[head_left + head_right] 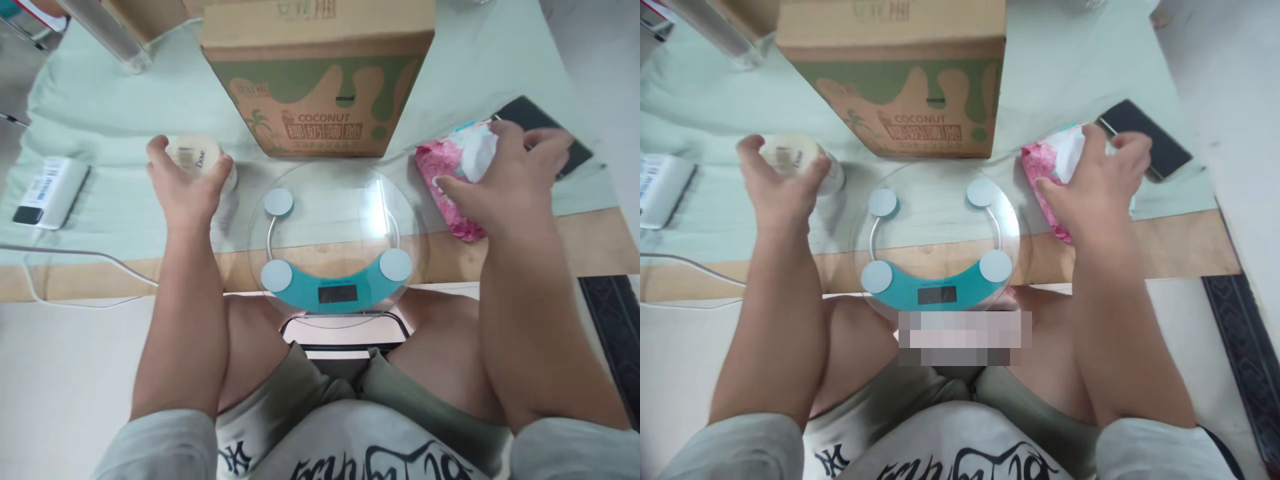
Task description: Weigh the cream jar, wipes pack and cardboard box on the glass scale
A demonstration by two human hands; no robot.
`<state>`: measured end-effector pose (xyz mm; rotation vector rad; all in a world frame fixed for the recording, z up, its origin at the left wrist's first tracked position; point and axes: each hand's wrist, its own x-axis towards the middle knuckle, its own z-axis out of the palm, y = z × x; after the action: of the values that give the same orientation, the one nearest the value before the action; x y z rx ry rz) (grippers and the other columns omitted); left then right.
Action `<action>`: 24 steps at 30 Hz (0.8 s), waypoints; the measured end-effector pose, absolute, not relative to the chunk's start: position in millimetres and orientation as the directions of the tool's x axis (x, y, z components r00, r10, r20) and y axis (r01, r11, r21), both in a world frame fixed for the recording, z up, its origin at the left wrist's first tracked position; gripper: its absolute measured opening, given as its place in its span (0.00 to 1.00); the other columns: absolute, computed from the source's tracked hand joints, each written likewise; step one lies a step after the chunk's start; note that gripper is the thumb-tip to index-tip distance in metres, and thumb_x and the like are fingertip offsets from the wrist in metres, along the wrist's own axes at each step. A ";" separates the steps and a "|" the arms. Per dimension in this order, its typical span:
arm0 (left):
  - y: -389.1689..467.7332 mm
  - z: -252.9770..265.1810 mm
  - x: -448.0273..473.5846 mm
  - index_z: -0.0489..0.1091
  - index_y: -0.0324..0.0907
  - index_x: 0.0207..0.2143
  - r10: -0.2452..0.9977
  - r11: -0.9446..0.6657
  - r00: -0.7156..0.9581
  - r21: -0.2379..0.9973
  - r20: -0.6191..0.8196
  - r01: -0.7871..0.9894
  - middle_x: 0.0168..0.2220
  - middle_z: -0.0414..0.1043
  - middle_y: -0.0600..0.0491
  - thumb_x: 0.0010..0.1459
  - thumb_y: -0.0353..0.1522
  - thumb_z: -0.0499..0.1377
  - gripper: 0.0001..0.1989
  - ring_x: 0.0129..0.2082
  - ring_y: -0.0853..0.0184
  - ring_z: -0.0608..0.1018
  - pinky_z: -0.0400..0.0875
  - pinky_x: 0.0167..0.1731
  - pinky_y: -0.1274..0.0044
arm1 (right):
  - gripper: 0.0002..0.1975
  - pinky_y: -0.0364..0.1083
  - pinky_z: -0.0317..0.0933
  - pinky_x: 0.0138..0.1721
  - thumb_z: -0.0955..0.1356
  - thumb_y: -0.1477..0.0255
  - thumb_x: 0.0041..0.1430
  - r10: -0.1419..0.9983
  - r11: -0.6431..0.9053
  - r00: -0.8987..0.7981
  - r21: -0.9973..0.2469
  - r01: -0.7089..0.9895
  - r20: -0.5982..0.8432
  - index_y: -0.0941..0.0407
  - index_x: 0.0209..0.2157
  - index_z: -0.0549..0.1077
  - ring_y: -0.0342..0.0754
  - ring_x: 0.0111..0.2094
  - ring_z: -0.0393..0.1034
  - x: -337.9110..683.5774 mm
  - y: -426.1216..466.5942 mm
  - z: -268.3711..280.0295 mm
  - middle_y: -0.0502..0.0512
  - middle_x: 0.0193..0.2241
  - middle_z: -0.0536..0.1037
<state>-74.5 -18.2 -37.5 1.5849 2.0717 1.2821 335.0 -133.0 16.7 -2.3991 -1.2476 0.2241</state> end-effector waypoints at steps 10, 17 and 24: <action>-36.1 -22.8 -58.9 0.65 0.38 0.57 0.752 -0.255 -0.284 0.660 0.595 0.706 0.58 0.72 0.43 0.38 0.52 0.80 0.51 0.57 0.54 0.74 0.73 0.63 0.57 | 0.30 0.63 0.68 0.77 0.68 0.59 0.64 0.970 0.147 -0.011 -0.548 0.823 0.245 0.55 0.64 0.74 0.56 0.68 0.67 275.6 -146.9 -51.2 0.64 0.64 0.70; -99.9 -25.8 2.5 0.59 0.48 0.72 0.667 -0.742 0.437 0.482 0.603 0.467 0.65 0.75 0.44 0.56 0.72 0.64 0.55 0.60 0.53 0.83 0.83 0.60 0.60 | 0.29 0.63 0.68 0.77 0.68 0.57 0.65 0.976 0.122 0.003 -0.554 0.824 0.220 0.54 0.64 0.75 0.57 0.69 0.66 285.8 -143.9 -63.5 0.64 0.65 0.70; -97.2 -21.8 4.3 0.51 0.54 0.77 0.739 -0.633 0.564 0.667 0.370 0.392 0.76 0.64 0.45 0.55 0.79 0.51 0.60 0.76 0.49 0.72 0.76 0.75 0.57 | 0.29 0.60 0.68 0.76 0.62 0.56 0.70 0.976 0.134 -0.010 -0.563 0.816 0.218 0.54 0.65 0.75 0.54 0.68 0.68 288.5 -143.6 -63.7 0.63 0.65 0.71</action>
<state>4.3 -97.2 -21.8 2.2766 0.9051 0.8780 288.5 -143.6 -63.7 -1.7187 -1.8618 0.3744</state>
